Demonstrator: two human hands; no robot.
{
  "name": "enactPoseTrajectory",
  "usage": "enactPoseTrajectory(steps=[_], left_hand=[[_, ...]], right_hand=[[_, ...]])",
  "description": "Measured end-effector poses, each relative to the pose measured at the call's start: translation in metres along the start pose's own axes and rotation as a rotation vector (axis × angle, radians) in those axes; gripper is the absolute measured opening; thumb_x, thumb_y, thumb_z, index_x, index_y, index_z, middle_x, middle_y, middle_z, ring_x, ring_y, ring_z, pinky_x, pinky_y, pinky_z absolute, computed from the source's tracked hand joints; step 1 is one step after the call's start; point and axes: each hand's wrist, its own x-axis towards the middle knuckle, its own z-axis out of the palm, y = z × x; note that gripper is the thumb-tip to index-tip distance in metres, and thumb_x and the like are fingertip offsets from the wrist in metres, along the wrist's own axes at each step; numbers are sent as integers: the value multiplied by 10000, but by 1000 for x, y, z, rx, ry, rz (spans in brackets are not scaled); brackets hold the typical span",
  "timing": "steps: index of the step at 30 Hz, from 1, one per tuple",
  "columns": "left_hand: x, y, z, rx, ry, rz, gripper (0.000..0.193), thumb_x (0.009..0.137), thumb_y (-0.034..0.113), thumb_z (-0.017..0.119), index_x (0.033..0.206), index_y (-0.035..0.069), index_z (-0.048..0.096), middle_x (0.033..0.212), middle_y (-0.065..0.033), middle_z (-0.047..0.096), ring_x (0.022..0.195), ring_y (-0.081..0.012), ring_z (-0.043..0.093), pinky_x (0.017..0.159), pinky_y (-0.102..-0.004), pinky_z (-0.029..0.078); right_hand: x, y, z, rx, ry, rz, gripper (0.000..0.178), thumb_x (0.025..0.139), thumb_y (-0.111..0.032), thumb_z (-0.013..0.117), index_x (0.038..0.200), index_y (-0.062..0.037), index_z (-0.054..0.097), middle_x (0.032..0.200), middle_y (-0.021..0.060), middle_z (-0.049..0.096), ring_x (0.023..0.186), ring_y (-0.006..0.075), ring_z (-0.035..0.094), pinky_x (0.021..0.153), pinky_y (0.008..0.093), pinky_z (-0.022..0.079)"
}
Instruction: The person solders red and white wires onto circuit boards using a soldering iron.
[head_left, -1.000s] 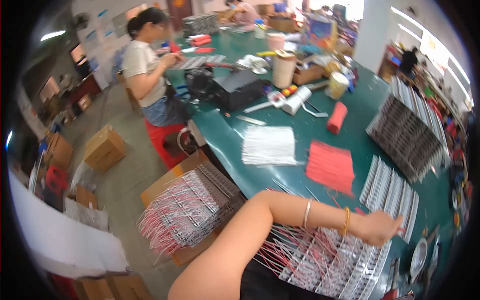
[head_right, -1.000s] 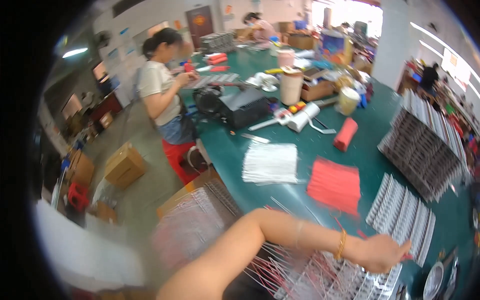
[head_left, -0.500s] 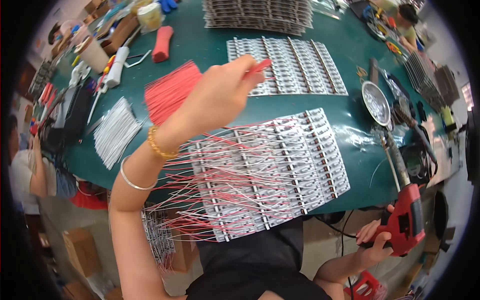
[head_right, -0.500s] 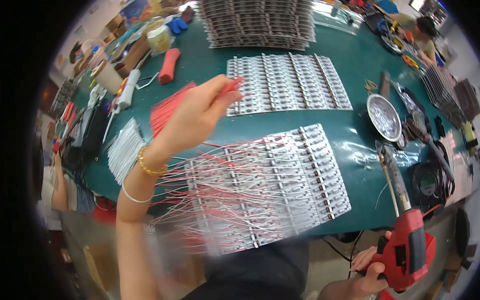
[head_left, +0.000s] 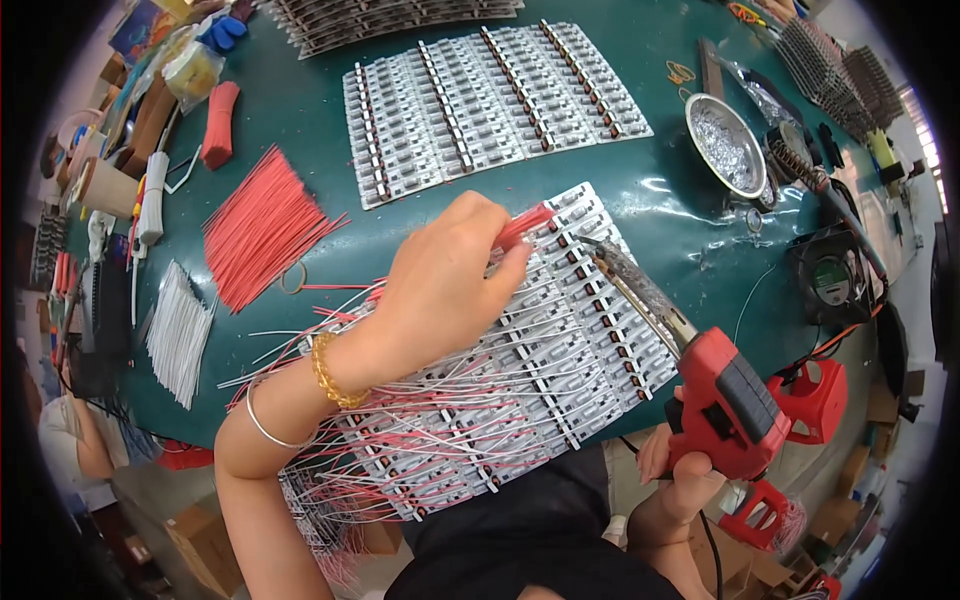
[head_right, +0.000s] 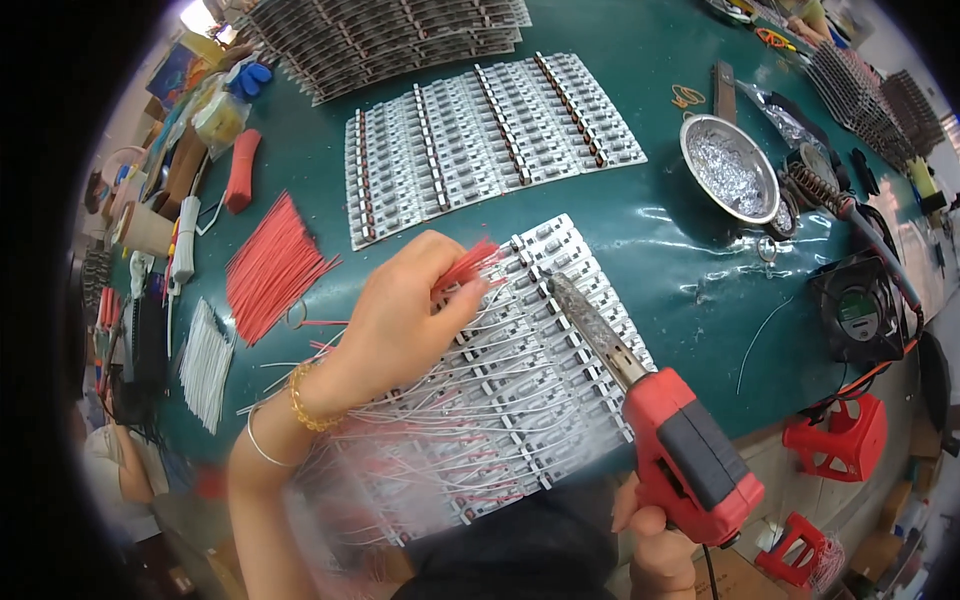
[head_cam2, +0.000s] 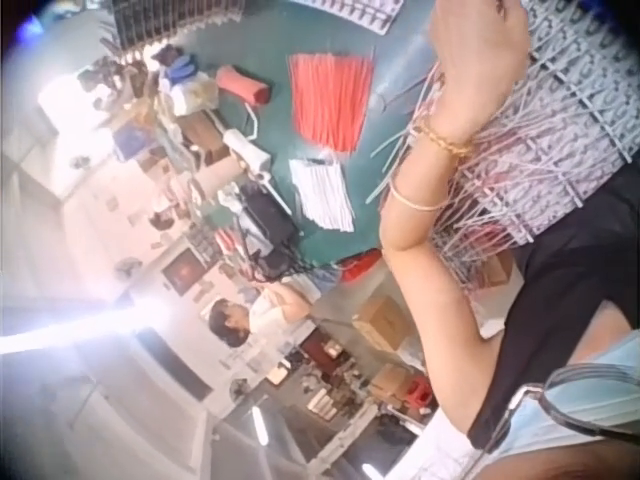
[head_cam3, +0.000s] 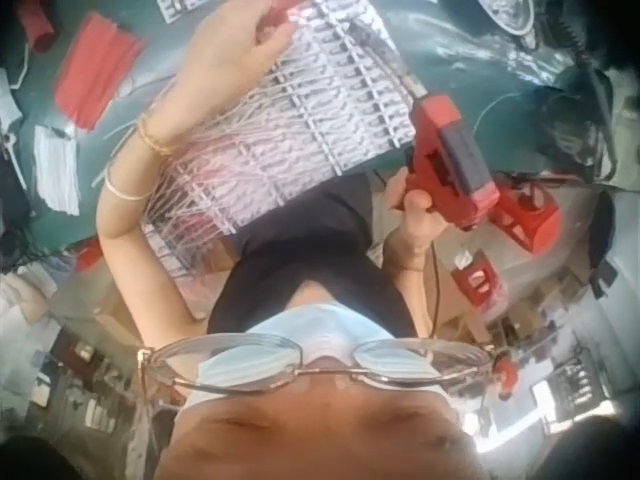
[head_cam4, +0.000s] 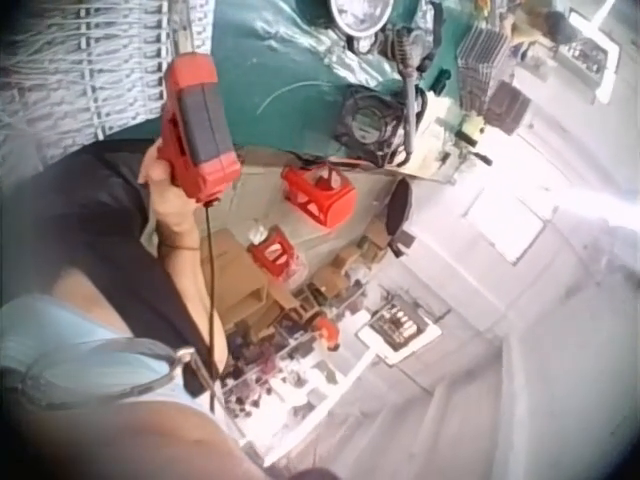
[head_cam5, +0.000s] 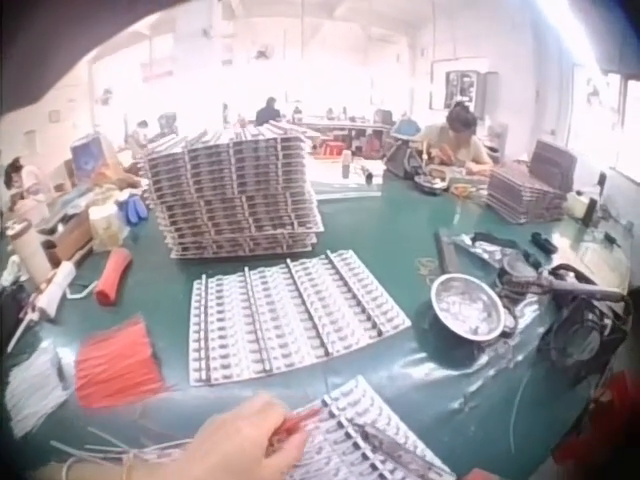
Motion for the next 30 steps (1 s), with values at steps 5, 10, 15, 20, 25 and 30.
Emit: enactPoseTrajectory(steps=[5, 10, 15, 20, 25, 30], left_hand=[[-1, -4, 15, 25, -7, -25, 160, 798, 115, 610, 834, -35, 569, 853, -135, 547, 676, -309, 556, 598, -388, 433], [0, -5, 15, 46, 12, -46, 135, 780, 77, 625, 844, -36, 589, 849, -111, 557, 683, -251, 559, 607, -328, 436], [1, -6, 17, 59, 29, -22, 115, 768, 53, 633, 821, -36, 584, 813, -101, 555, 644, -233, 553, 578, -317, 433], [1, -6, 15, 54, 7, -29, 112, 763, 50, 637, 815, -35, 587, 805, -97, 555, 628, -228, 550, 570, -317, 432], [1, -10, 17, 56, 34, 34, 156, 753, 111, 630, 800, -20, 559, 855, -127, 540, 604, -344, 564, 524, -426, 441], [0, -11, 18, 74, 32, 47, 153, 751, 111, 630, 794, -16, 555, 851, -126, 530, 605, -340, 564, 524, -427, 442]], right_hand=[[3, 4, 1, 87, -18, 97, 897, 735, -599, 630, 1182, 140, 389, 451, 3, 409, 347, 104, 404, 382, 219, 339], [3, 7, 1, 71, -46, 159, 826, 732, -583, 646, 1097, 123, 420, 443, 15, 399, 352, 118, 406, 388, 243, 343], [1, 6, 0, 60, -27, 192, 787, 730, -575, 653, 1053, 109, 434, 448, 27, 404, 358, 126, 406, 391, 249, 335], [0, 4, 1, 21, -27, 225, 767, 716, -566, 676, 1023, 100, 450, 453, 26, 410, 365, 122, 407, 393, 247, 335], [-11, 23, -14, -301, -48, 60, 790, 651, -581, 716, 1017, 79, 484, 458, 9, 419, 370, 112, 417, 391, 244, 349], [-11, 9, 4, 0, 119, 136, 812, 661, -565, 715, 1082, 87, 478, 459, 3, 424, 366, 110, 419, 384, 234, 343]])
